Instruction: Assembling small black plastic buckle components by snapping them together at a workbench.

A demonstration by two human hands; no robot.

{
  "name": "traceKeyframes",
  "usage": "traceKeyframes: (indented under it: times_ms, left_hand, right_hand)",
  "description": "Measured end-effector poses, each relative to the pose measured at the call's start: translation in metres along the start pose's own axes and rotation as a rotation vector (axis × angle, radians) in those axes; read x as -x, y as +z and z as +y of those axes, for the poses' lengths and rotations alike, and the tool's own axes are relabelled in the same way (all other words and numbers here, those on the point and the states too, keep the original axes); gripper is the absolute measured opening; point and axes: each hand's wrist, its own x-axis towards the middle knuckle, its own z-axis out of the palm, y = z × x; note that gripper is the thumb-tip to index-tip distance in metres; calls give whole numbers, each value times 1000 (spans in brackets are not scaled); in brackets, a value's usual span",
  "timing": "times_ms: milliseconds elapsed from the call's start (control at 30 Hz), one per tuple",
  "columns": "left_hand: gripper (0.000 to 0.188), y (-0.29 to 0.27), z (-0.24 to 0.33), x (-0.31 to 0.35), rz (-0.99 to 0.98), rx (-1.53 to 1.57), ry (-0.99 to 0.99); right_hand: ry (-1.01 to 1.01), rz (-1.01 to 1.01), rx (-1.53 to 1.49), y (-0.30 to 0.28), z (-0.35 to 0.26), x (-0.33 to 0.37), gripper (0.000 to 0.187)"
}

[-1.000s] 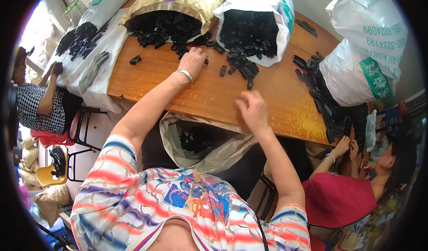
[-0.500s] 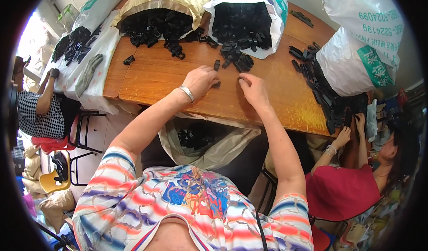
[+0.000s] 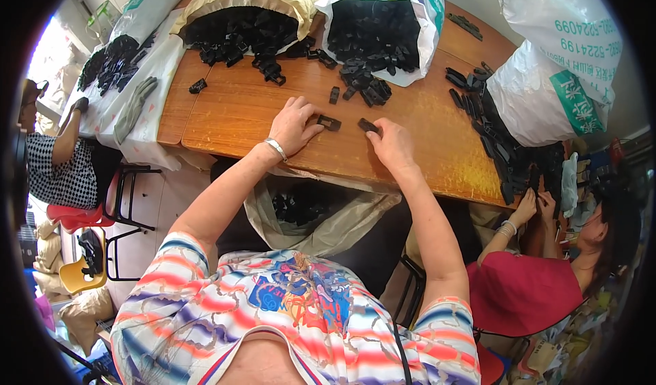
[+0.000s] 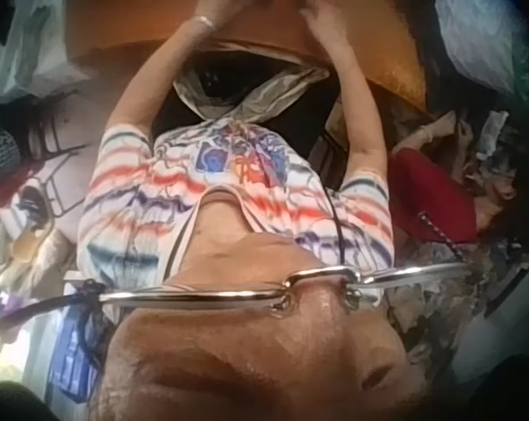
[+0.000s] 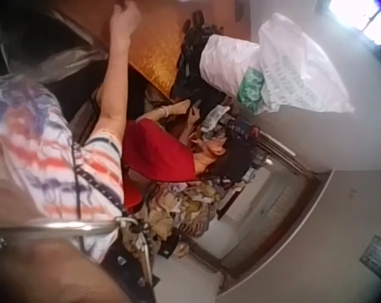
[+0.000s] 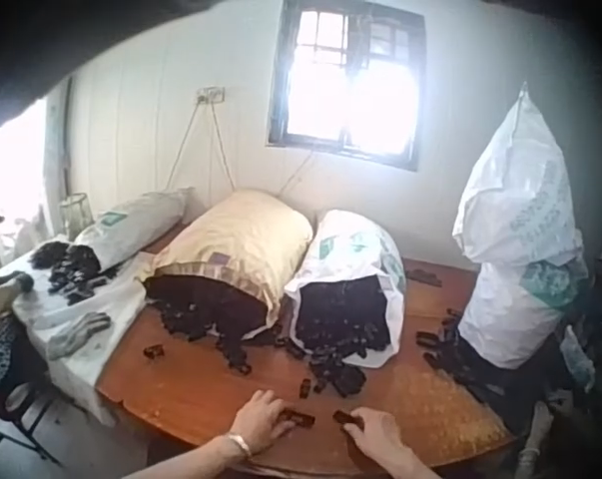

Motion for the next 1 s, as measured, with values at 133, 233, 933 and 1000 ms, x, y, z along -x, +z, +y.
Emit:
traceKeyframes:
  times_ms: [133,233,933,1000]
  left_hand:
    - [25,1,-2,-2,-36,7,-4]
    - [24,1,-4,-2,-31,28,11]
    - [25,6,-11,-3,0,5,64]
    - [26,5,-9,-2,-37,-16,52]
  right_hand:
    - [-112,101,-63,6,-15,1,24]
    - [-199,105,-179,14,-41,0,22]
    - [-450,88,339,54,-65,6,54]
    - [-460,93,275,57,-58,8,49]
